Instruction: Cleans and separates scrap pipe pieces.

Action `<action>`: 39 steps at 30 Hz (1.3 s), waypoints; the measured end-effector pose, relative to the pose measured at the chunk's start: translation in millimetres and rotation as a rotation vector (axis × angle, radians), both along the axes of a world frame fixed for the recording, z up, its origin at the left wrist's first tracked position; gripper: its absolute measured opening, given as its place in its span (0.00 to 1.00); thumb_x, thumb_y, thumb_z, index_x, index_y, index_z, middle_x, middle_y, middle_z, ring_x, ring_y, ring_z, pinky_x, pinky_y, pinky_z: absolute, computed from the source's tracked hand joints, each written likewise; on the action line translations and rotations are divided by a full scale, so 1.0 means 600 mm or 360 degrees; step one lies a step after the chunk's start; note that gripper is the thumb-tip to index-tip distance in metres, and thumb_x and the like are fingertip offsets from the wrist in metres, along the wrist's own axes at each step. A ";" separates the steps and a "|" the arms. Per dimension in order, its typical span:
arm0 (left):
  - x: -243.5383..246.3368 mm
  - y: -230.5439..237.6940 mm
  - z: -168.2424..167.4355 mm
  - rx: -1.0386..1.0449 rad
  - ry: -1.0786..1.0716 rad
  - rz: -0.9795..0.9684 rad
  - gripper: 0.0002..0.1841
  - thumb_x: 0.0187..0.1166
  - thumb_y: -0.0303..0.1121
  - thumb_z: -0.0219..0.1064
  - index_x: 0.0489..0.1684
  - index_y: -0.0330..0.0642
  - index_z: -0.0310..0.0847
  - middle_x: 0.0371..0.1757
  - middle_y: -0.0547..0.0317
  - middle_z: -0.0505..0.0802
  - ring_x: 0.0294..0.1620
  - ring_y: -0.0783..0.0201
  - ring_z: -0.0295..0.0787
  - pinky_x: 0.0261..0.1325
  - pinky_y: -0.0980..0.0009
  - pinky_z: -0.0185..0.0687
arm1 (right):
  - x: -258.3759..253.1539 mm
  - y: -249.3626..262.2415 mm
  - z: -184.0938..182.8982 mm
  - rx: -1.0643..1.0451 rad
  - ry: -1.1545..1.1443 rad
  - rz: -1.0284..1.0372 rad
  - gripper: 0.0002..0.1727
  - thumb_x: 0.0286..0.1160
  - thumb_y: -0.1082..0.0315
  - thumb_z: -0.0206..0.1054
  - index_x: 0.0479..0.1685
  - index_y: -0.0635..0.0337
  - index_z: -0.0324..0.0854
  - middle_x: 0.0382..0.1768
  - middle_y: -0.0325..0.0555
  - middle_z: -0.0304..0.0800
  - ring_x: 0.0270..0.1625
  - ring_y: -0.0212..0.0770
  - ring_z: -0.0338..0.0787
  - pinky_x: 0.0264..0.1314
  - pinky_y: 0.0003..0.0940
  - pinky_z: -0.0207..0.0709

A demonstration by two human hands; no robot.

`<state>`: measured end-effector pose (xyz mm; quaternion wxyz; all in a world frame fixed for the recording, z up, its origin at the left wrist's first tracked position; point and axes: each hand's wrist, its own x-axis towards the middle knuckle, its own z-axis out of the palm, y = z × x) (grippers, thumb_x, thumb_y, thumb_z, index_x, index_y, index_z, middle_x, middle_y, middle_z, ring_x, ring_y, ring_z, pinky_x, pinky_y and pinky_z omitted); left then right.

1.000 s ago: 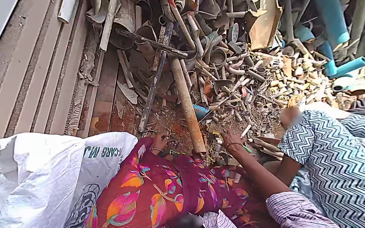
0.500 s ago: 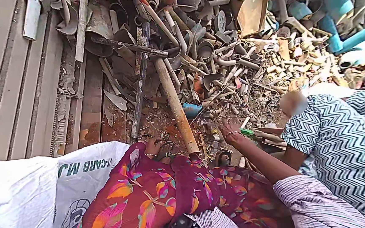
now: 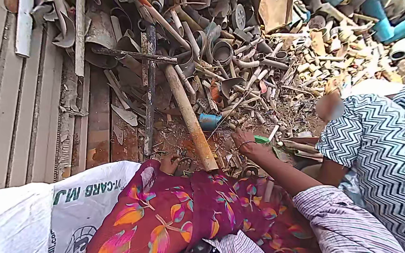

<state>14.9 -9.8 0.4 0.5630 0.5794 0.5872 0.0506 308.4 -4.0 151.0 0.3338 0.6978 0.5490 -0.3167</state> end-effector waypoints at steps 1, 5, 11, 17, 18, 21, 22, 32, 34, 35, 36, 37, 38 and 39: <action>0.003 0.000 0.004 -0.0008 -0.0029 0.0022 0.17 0.87 0.26 0.59 0.68 0.25 0.79 0.66 0.30 0.87 0.67 0.44 0.86 0.75 0.54 0.75 | -0.003 0.000 0.002 -0.0057 0.0017 0.0019 0.24 0.84 0.82 0.56 0.79 0.79 0.65 0.78 0.75 0.71 0.78 0.72 0.75 0.76 0.64 0.67; -0.002 0.005 -0.003 -0.0020 0.0001 0.0036 0.17 0.87 0.26 0.59 0.69 0.27 0.79 0.66 0.33 0.87 0.66 0.46 0.87 0.74 0.55 0.76 | 0.047 -0.050 -0.037 -0.0088 -0.0066 0.0098 0.21 0.84 0.80 0.53 0.73 0.77 0.75 0.76 0.78 0.74 0.77 0.77 0.76 0.75 0.71 0.66; 0.010 0.011 0.014 -0.0096 0.0027 0.0056 0.17 0.88 0.26 0.59 0.70 0.25 0.78 0.67 0.31 0.87 0.66 0.45 0.86 0.74 0.55 0.75 | 0.049 -0.143 0.092 -0.0382 -0.0092 -0.0069 0.23 0.91 0.77 0.47 0.82 0.68 0.69 0.83 0.75 0.63 0.79 0.78 0.72 0.75 0.70 0.65; 0.000 0.038 0.049 0.0033 -0.0224 0.0201 0.17 0.88 0.22 0.56 0.71 0.22 0.73 0.67 0.31 0.84 0.56 0.55 0.87 0.63 0.64 0.81 | -0.042 -0.264 0.114 -0.0757 0.0179 0.0098 0.24 0.91 0.78 0.43 0.82 0.74 0.66 0.84 0.73 0.63 0.80 0.73 0.73 0.77 0.65 0.67; -0.007 0.047 0.062 0.0068 -0.0234 0.0211 0.18 0.89 0.22 0.55 0.72 0.21 0.72 0.68 0.30 0.84 0.56 0.55 0.88 0.62 0.64 0.82 | -0.057 -0.282 0.122 -0.0809 0.0187 0.0092 0.24 0.91 0.78 0.43 0.82 0.76 0.65 0.84 0.72 0.64 0.81 0.72 0.72 0.78 0.63 0.65; -0.008 0.062 0.133 0.0124 -0.0182 0.0418 0.18 0.91 0.24 0.55 0.75 0.24 0.71 0.68 0.33 0.85 0.56 0.55 0.89 0.62 0.64 0.83 | -0.057 -0.354 0.106 -0.0744 0.0246 0.0019 0.22 0.89 0.79 0.47 0.78 0.80 0.68 0.80 0.74 0.71 0.77 0.74 0.76 0.74 0.66 0.69; -0.004 0.060 0.163 0.0168 -0.0201 0.0496 0.17 0.91 0.24 0.54 0.74 0.25 0.71 0.65 0.34 0.86 0.53 0.58 0.89 0.59 0.66 0.82 | -0.054 -0.364 0.113 -0.0740 0.0261 -0.0022 0.22 0.90 0.77 0.46 0.79 0.78 0.67 0.80 0.75 0.70 0.77 0.74 0.76 0.73 0.67 0.69; -0.066 0.078 0.359 0.0925 -0.0683 0.0429 0.15 0.89 0.26 0.54 0.67 0.29 0.73 0.50 0.61 0.92 0.38 0.81 0.89 0.47 0.82 0.85 | -0.091 -0.472 0.150 -0.0418 0.0244 -0.0264 0.23 0.90 0.79 0.45 0.80 0.72 0.70 0.81 0.73 0.69 0.75 0.74 0.78 0.71 0.66 0.72; -0.068 0.082 0.418 0.1094 -0.0759 0.0358 0.14 0.88 0.27 0.54 0.67 0.32 0.74 0.51 0.65 0.92 0.41 0.82 0.90 0.50 0.83 0.86 | -0.096 -0.481 0.151 -0.0397 0.0240 -0.0228 0.24 0.89 0.80 0.46 0.81 0.72 0.70 0.81 0.73 0.69 0.76 0.73 0.77 0.72 0.65 0.72; -0.065 0.083 0.447 0.1166 -0.0834 0.0306 0.14 0.88 0.26 0.55 0.66 0.32 0.75 0.52 0.64 0.92 0.43 0.81 0.90 0.51 0.82 0.85 | -0.099 -0.484 0.152 -0.0378 0.0237 -0.0226 0.23 0.89 0.81 0.46 0.80 0.73 0.70 0.81 0.73 0.69 0.76 0.73 0.77 0.73 0.65 0.71; -0.063 0.085 0.473 0.1258 -0.0909 0.0215 0.14 0.87 0.26 0.56 0.65 0.33 0.75 0.52 0.65 0.93 0.44 0.80 0.90 0.52 0.82 0.86 | -0.101 -0.487 0.152 -0.0365 0.0231 -0.0214 0.24 0.88 0.81 0.47 0.80 0.73 0.70 0.81 0.73 0.68 0.76 0.73 0.77 0.73 0.65 0.72; -0.059 0.085 0.498 0.1357 -0.0980 0.0089 0.14 0.86 0.27 0.58 0.66 0.35 0.76 0.54 0.66 0.94 0.46 0.79 0.91 0.54 0.81 0.87 | -0.102 -0.491 0.151 -0.0347 0.0226 -0.0197 0.24 0.87 0.82 0.47 0.80 0.73 0.71 0.81 0.73 0.68 0.76 0.73 0.77 0.73 0.65 0.72; -0.051 0.080 0.525 0.1452 -0.1036 -0.0060 0.15 0.85 0.28 0.58 0.67 0.36 0.76 0.56 0.67 0.93 0.48 0.78 0.92 0.56 0.80 0.87 | -0.104 -0.493 0.151 -0.0328 0.0221 -0.0184 0.24 0.87 0.82 0.47 0.80 0.73 0.71 0.80 0.73 0.69 0.76 0.73 0.76 0.73 0.64 0.72; -0.037 0.067 0.555 0.1538 -0.1041 -0.0214 0.15 0.84 0.30 0.58 0.66 0.39 0.74 0.56 0.72 0.93 0.49 0.80 0.91 0.58 0.80 0.87 | -0.106 -0.495 0.152 -0.0312 0.0221 -0.0178 0.23 0.87 0.81 0.47 0.79 0.73 0.71 0.80 0.73 0.69 0.76 0.73 0.76 0.73 0.64 0.71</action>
